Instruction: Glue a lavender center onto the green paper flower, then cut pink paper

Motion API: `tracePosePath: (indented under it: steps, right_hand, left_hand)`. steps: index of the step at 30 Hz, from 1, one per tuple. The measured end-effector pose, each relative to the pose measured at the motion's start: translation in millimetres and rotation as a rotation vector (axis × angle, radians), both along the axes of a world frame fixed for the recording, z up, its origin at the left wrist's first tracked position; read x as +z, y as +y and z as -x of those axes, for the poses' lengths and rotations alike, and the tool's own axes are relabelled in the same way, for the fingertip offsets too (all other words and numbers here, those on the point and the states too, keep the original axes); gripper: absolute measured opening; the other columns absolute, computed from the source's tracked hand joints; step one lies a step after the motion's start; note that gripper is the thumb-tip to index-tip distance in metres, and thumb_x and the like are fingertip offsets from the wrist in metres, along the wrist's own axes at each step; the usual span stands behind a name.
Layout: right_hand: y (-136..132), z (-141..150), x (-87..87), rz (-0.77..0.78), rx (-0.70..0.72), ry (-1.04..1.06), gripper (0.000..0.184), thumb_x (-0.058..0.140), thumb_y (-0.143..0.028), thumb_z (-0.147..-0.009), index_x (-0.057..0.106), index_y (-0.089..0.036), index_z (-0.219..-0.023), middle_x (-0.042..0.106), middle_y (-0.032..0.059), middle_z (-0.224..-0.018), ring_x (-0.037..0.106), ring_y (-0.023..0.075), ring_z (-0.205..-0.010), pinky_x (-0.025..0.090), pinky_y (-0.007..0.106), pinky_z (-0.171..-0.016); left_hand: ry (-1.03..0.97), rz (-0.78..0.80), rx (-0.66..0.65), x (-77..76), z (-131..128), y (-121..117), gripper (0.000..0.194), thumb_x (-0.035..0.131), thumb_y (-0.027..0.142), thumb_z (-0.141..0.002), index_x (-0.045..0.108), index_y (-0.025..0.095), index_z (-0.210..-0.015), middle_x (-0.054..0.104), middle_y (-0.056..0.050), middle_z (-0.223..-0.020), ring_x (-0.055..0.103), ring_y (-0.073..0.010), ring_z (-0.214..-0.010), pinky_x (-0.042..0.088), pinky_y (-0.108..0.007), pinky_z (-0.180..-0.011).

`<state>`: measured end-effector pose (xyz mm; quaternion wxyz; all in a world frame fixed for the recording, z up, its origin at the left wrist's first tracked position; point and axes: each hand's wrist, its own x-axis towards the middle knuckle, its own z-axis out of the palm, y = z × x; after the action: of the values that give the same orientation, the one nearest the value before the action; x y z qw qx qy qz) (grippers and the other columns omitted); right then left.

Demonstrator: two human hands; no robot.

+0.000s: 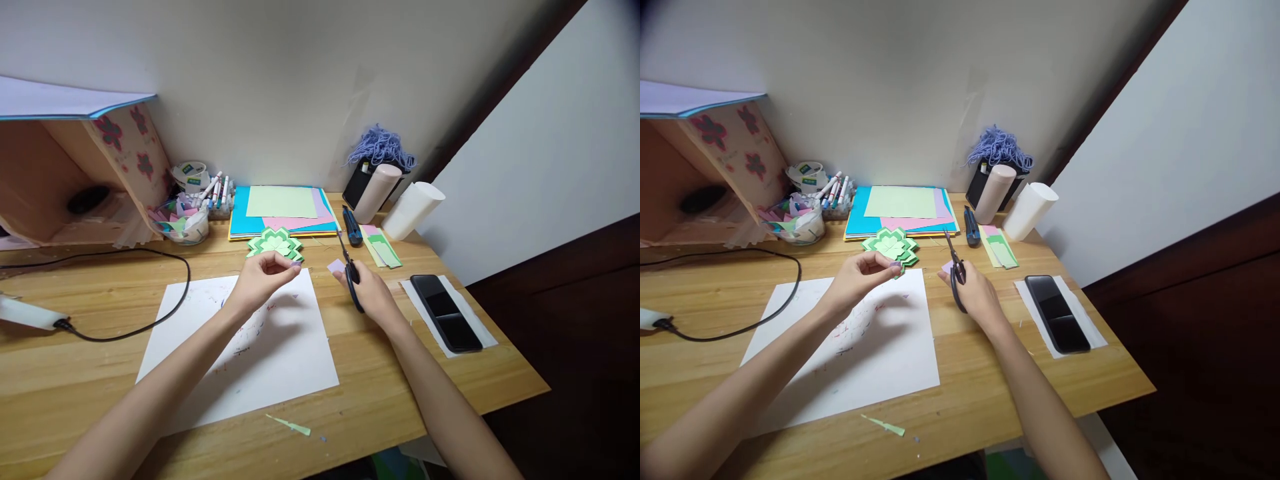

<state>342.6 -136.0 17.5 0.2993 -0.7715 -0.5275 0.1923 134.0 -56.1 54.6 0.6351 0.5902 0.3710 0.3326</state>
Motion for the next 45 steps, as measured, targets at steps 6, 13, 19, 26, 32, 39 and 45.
tracePosePath:
  steps: [6,13,19,26,32,39,45]
  right_hand:
    - [2,0,-1.6,-0.039,0.245,-0.242,0.042,0.061,-0.05,-0.069,0.053,-0.02,-0.097,0.059,0.0044,-0.084,0.053,0.0213,-0.082,0.039,0.029,-0.065]
    - [0,3,-6.1,-0.107,0.355,-0.352,0.042,0.068,-0.042,-0.066,0.054,-0.019,-0.098,0.057,0.009,-0.096,0.049,0.0251,-0.093,0.041,0.035,-0.076]
    - [-3,-9,-3.3,-0.042,0.44,-0.254,0.035,0.066,-0.032,-0.069,0.057,-0.021,-0.101,0.056,0.0068,-0.104,0.048,0.0239,-0.1,0.04,0.037,-0.084]
    - [-1,18,2.9,-0.176,0.347,0.375,0.031,0.058,-0.037,-0.077,0.061,-0.02,-0.102,0.061,0.0056,-0.095,0.056,0.0174,-0.085,0.045,0.032,-0.076]
    - [1,32,-4.4,-0.254,0.201,0.651,0.019,0.064,-0.035,-0.072,0.066,-0.016,-0.071,0.062,0.002,-0.07,0.056,0.0149,-0.07,0.044,0.027,-0.067]
    - [0,18,2.6,-0.418,0.049,0.616,0.018,0.06,-0.034,-0.077,0.07,-0.019,-0.08,0.065,0.0032,-0.078,0.058,0.0147,-0.073,0.045,0.025,-0.065]
    - [4,27,-7.1,-0.5,0.099,0.527,0.009,0.066,-0.027,-0.072,0.07,-0.02,-0.075,0.066,0.0035,-0.077,0.059,0.0168,-0.076,0.046,0.028,-0.067]
  left_hand:
    - [-0.141,0.157,-0.187,-0.1,4,6,0.022,0.068,0.032,-0.067,0.056,0.014,-0.068,0.066,-0.011,-0.097,0.057,-0.0226,-0.102,0.04,-0.037,-0.091]
    - [-0.31,0.398,-0.309,-0.9,7,9,0.017,0.067,0.025,-0.069,0.053,0.015,-0.068,0.062,-0.013,-0.11,0.055,-0.0223,-0.107,0.037,-0.035,-0.098]
    - [-0.356,0.442,-0.348,-4.0,7,12,0.013,0.063,0.022,-0.073,0.053,0.014,-0.07,0.06,-0.014,-0.113,0.052,-0.0234,-0.111,0.034,-0.035,-0.102]
    - [-0.321,0.459,-0.404,-6.8,3,6,0.011,0.062,0.021,-0.075,0.054,0.014,-0.071,0.062,-0.013,-0.11,0.055,-0.0228,-0.108,0.033,-0.037,-0.102]
    - [-0.249,0.446,-0.434,-9.1,1,5,0.013,0.063,0.024,-0.075,0.055,0.014,-0.073,0.063,-0.012,-0.109,0.056,-0.0218,-0.106,0.035,-0.037,-0.1]
    - [-0.065,0.274,-0.358,-10.7,6,15,0.021,0.067,0.03,-0.07,0.054,0.014,-0.067,0.065,-0.011,-0.104,0.056,-0.023,-0.105,0.037,-0.04,-0.097]
    - [0.1,0.092,-0.166,-15.9,22,28,0.028,0.069,0.039,-0.064,0.057,0.014,-0.067,0.067,-0.012,-0.094,0.058,-0.0249,-0.1,0.041,-0.041,-0.091]
